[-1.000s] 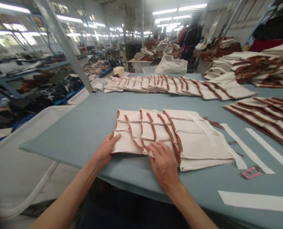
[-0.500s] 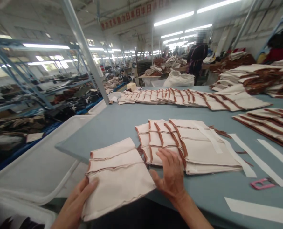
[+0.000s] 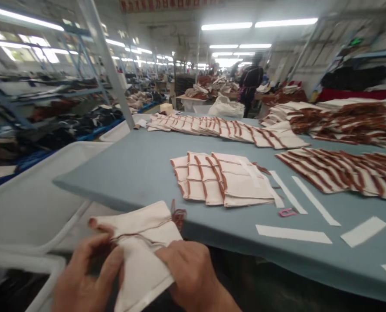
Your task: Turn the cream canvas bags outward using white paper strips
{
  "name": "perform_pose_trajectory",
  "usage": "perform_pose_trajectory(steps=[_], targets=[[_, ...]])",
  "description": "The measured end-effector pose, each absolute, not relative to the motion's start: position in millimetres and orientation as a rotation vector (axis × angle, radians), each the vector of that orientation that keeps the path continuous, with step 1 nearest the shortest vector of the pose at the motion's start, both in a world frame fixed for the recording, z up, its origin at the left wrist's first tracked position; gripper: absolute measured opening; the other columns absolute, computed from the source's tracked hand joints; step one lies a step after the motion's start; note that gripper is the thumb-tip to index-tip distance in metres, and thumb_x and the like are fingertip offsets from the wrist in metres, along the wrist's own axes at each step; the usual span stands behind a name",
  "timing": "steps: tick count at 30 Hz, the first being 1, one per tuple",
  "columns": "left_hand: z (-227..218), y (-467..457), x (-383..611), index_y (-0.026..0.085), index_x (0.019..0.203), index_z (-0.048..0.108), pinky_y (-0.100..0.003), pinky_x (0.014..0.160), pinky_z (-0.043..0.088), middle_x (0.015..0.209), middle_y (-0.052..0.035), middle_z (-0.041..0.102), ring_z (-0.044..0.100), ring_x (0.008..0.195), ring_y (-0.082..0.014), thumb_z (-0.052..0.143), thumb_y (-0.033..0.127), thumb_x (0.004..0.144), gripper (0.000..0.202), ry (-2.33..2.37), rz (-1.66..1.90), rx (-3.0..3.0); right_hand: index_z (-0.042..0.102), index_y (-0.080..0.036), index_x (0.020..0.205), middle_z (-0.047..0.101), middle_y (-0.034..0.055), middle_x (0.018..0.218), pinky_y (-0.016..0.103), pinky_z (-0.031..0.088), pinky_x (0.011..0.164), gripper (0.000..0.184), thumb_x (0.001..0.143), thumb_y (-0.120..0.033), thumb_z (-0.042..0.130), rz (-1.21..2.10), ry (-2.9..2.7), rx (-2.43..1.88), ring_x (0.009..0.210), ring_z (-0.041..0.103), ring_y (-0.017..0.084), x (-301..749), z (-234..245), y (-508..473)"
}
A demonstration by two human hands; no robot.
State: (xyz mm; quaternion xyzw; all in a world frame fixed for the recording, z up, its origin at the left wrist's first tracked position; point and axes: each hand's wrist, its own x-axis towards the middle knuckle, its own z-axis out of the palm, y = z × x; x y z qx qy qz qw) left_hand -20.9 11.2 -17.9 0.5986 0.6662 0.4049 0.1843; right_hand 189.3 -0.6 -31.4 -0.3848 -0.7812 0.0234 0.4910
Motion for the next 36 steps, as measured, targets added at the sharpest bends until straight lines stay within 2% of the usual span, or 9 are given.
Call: perform_pose_trajectory(steps=[4,6,10,14,24,27,30,34,36], targets=[[-15,7,-9,0.025,0.103,0.061,-0.031,0.093,0.054,0.103,-0.0037,0.069,0.067,0.098,-0.0204,0.058,0.022,0.097,0.007,1.493,1.484,2.208,0.062,-0.019,0.103,0.066,0.0011,0.064,0.026,0.044,0.051,0.026,0.111,-0.030,0.039,0.165,-1.988,-0.964,0.052,0.063,0.015,207,-20,-30],[-18,5,-6,0.023,0.102,0.061,-0.027,0.092,0.053,0.101,-0.0024,0.067,0.066,0.098,-0.0163,0.054,0.012,0.099,0.014,1.356,1.440,2.292,0.060,-0.020,0.109,0.069,0.0020,0.068,0.027,0.047,0.054,0.026,0.111,-0.034,0.038,0.196,-2.016,-0.998,0.053,0.067,0.016,215,-18,-42],[-25,0,-2,0.019,0.114,0.060,-0.029,0.098,0.051,0.111,-0.0061,0.066,0.063,0.107,-0.0172,0.058,0.009,0.094,0.023,1.301,1.378,2.277,0.058,-0.022,0.112,0.073,0.0047,0.070,0.027,0.051,0.054,0.033,0.112,-0.038,0.030,0.155,-2.032,-1.099,0.056,0.072,0.019,223,-12,-57],[-31,-4,5,0.019,0.106,0.061,-0.027,0.090,0.054,0.106,-0.0053,0.065,0.065,0.100,-0.0160,0.057,0.005,0.090,0.022,1.141,1.328,2.234,0.058,-0.022,0.109,0.077,0.0054,0.075,0.024,0.054,0.056,0.027,0.112,-0.036,0.035,0.138,-2.074,-1.183,0.059,0.075,0.018,227,-15,-62],[-31,-20,15,0.022,0.105,0.061,-0.028,0.087,0.053,0.100,-0.0014,0.073,0.070,0.092,-0.0163,0.057,0.008,0.085,0.025,1.103,1.186,1.900,0.064,-0.020,0.103,0.075,0.0048,0.080,0.022,0.053,0.062,0.021,0.106,-0.021,0.043,0.458,-2.073,-1.366,0.066,0.073,0.016,212,-37,-67],[-25,-20,9,0.019,0.087,0.061,-0.029,0.075,0.049,0.087,-0.0018,0.070,0.065,0.080,-0.0174,0.055,0.013,0.084,0.009,1.216,0.891,1.741,0.065,-0.020,0.095,0.073,0.0041,0.076,0.024,0.050,0.059,0.027,0.108,-0.025,0.042,0.447,-2.116,-1.406,0.063,0.071,0.017,208,-41,-59],[-20,-19,3,0.019,0.078,0.060,-0.030,0.072,0.044,0.080,-0.0017,0.065,0.058,0.076,-0.0177,0.051,0.018,0.087,0.013,1.197,0.697,1.629,0.066,-0.020,0.095,0.073,0.0055,0.077,0.026,0.050,0.062,0.031,0.109,-0.026,0.039,0.431,-2.144,-1.402,0.067,0.072,0.018,205,-47,-53],[-14,-17,-4,0.018,0.077,0.060,-0.028,0.071,0.040,0.076,0.0001,0.061,0.052,0.074,-0.0157,0.047,0.023,0.094,0.022,1.130,0.671,1.573,0.067,-0.019,0.104,0.073,0.0047,0.083,0.026,0.050,0.065,0.016,0.103,-0.024,0.052,0.579,-2.125,-1.368,0.071,0.071,0.018,201,-40,-52],[-11,-18,-4,0.018,0.075,0.059,-0.027,0.068,0.038,0.074,0.0010,0.058,0.050,0.071,-0.0147,0.047,0.024,0.095,0.024,1.128,0.650,1.586,0.065,-0.020,0.098,0.068,0.0013,0.078,0.026,0.047,0.060,0.008,0.094,-0.025,0.060,0.677,-1.980,-1.374,0.065,0.064,0.016,197,-31,-53]])
